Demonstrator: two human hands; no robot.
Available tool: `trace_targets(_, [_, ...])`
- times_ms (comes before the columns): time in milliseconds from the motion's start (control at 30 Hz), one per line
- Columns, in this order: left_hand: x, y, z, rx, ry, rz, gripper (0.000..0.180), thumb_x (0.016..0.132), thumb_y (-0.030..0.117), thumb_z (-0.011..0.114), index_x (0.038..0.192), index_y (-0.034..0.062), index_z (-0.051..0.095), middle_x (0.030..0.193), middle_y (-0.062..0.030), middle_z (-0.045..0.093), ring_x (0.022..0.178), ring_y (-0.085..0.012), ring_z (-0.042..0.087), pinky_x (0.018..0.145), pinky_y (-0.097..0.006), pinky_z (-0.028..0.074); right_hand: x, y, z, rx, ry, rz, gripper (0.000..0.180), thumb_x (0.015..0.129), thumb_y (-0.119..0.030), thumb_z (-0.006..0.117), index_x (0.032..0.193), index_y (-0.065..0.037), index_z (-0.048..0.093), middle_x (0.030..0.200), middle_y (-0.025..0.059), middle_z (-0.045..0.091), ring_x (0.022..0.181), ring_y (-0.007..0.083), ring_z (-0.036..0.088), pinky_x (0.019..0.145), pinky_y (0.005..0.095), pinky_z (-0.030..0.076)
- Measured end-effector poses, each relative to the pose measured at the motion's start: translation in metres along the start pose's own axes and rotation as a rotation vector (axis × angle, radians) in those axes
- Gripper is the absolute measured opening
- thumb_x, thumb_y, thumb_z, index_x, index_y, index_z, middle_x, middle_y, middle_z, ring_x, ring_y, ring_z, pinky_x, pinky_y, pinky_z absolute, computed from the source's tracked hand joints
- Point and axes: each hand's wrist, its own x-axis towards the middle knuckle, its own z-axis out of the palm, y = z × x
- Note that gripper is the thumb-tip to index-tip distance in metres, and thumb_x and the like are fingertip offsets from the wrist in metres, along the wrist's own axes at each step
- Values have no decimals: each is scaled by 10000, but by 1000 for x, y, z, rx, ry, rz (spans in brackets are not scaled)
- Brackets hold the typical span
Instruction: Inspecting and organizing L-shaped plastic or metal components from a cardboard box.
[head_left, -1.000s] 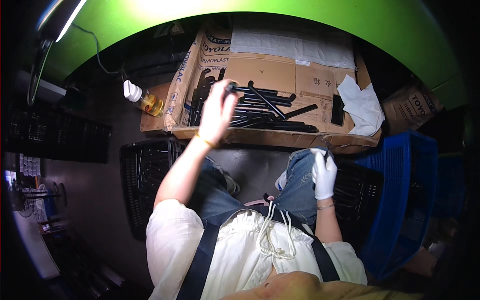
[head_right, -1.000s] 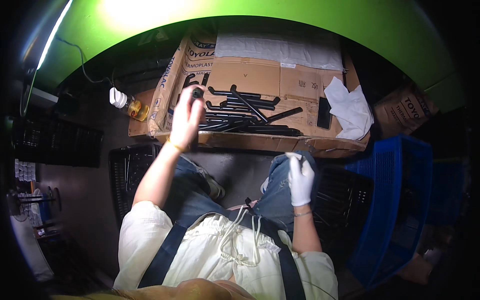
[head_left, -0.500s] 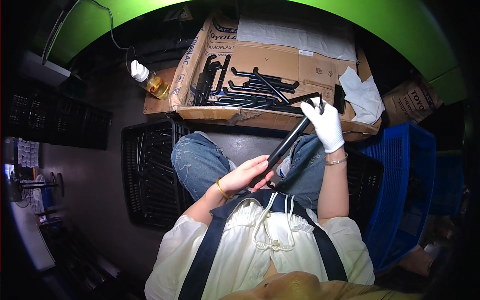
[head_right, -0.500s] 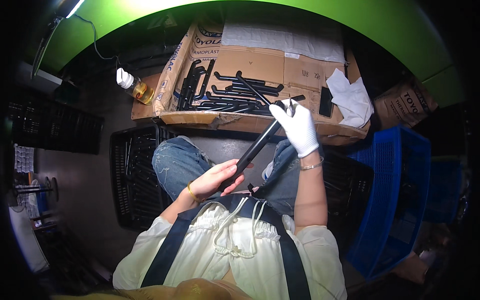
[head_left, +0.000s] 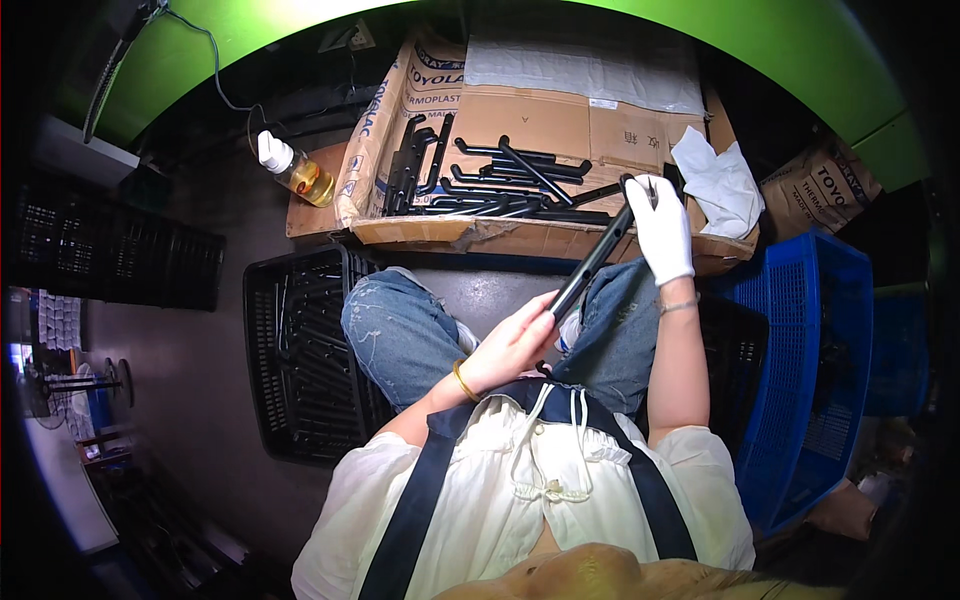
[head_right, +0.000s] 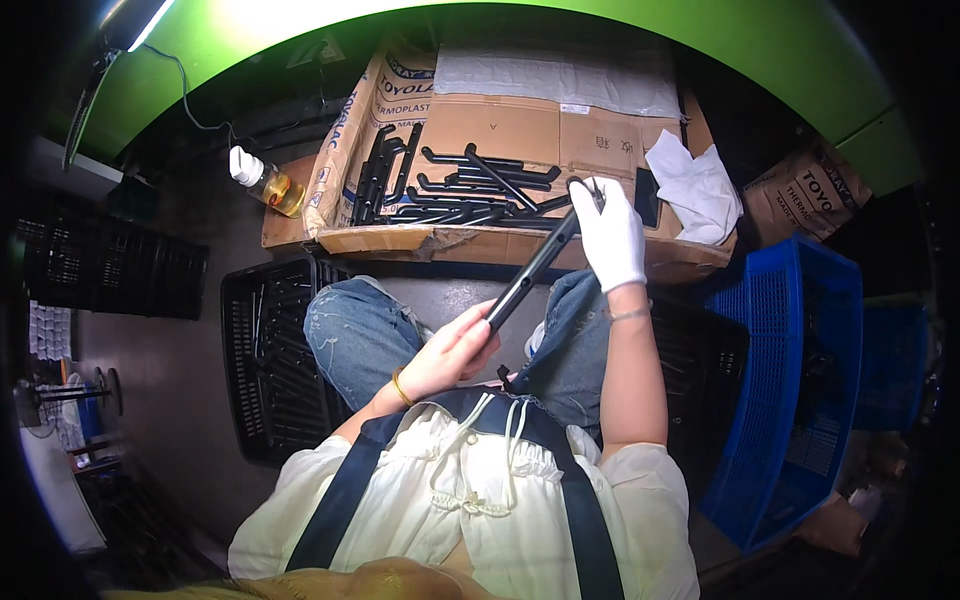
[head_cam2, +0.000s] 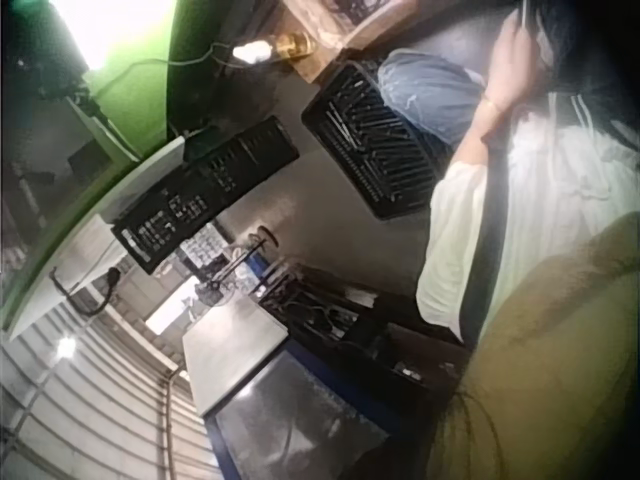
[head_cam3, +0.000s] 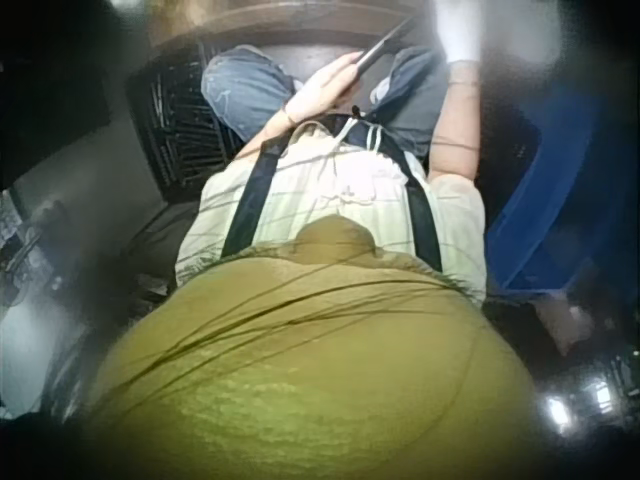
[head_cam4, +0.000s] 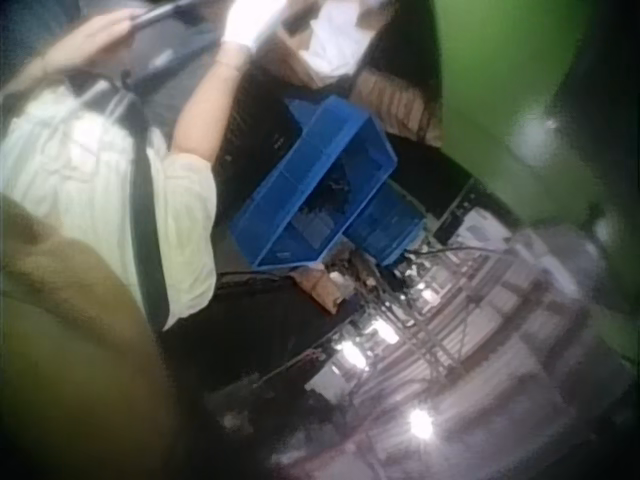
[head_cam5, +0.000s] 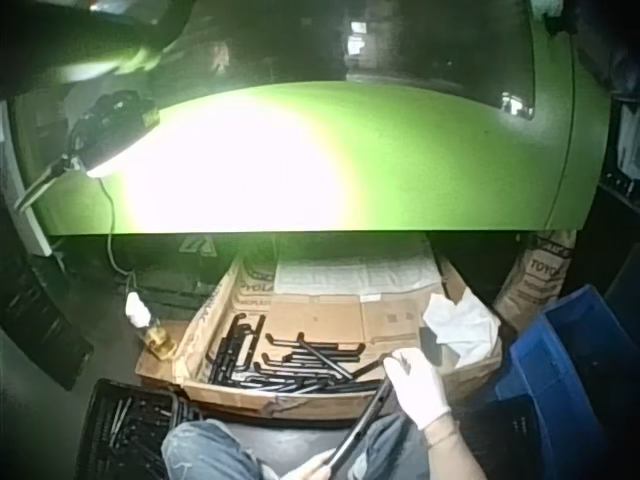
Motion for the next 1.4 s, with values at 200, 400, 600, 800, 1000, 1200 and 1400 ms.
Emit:
trace_targets(200, [2,-2,-9,-306,259,-46,549,1065,463,297,1489,122,373,726,43,457,493,-22,303,429,-171,248,-79,-48,-17,189,-534,-106,124,921,-28,527,1013,1,606,968,181,602,868,355,627,741,395,517])
trace_targets(400, [2,10,-3,-312,359,-70,645,1047,550,212,1474,111,416,665,52,434,473,-19,286,430,-174,255,-132,-76,-5,129,-587,-144,135,922,-118,585,994,-10,620,953,168,640,823,339,655,698,397,529])
trace_targets(600, [0,7,-1,-236,377,-21,681,1042,565,186,1450,92,457,636,56,430,469,-22,309,437,-176,271,-136,-80,2,17,-539,-136,92,940,-172,590,957,-86,618,771,129,656,659,347,659,578,409,521])
trace_targets(800, [-4,5,-3,-83,365,75,640,1059,518,181,1443,99,476,630,65,432,504,-11,333,461,-167,289,-132,-90,3,-108,-535,-214,91,930,-194,599,906,-106,595,743,106,646,603,330,649,536,414,520])
trace_targets(1000, [-5,3,-4,-34,375,90,643,1060,517,177,1434,97,490,639,67,436,523,-10,345,483,-169,293,-132,-90,5,-157,-558,-233,107,931,-207,591,894,-108,581,733,97,644,590,311,649,522,407,522])
trace_targets(1200, [-6,6,-2,22,394,100,642,1061,513,178,1428,93,497,647,67,439,541,-9,350,494,-169,292,-129,-90,3,-206,-607,-269,109,938,-215,577,909,-110,572,726,97,644,584,309,649,517,408,526])
trace_targets(1400, [-5,3,-3,4,383,94,643,1062,513,183,1421,87,503,654,69,442,543,-9,346,494,-168,289,-128,-88,2,-218,-605,-308,98,930,-210,571,908,-115,569,701,83,631,575,295,646,509,397,527])
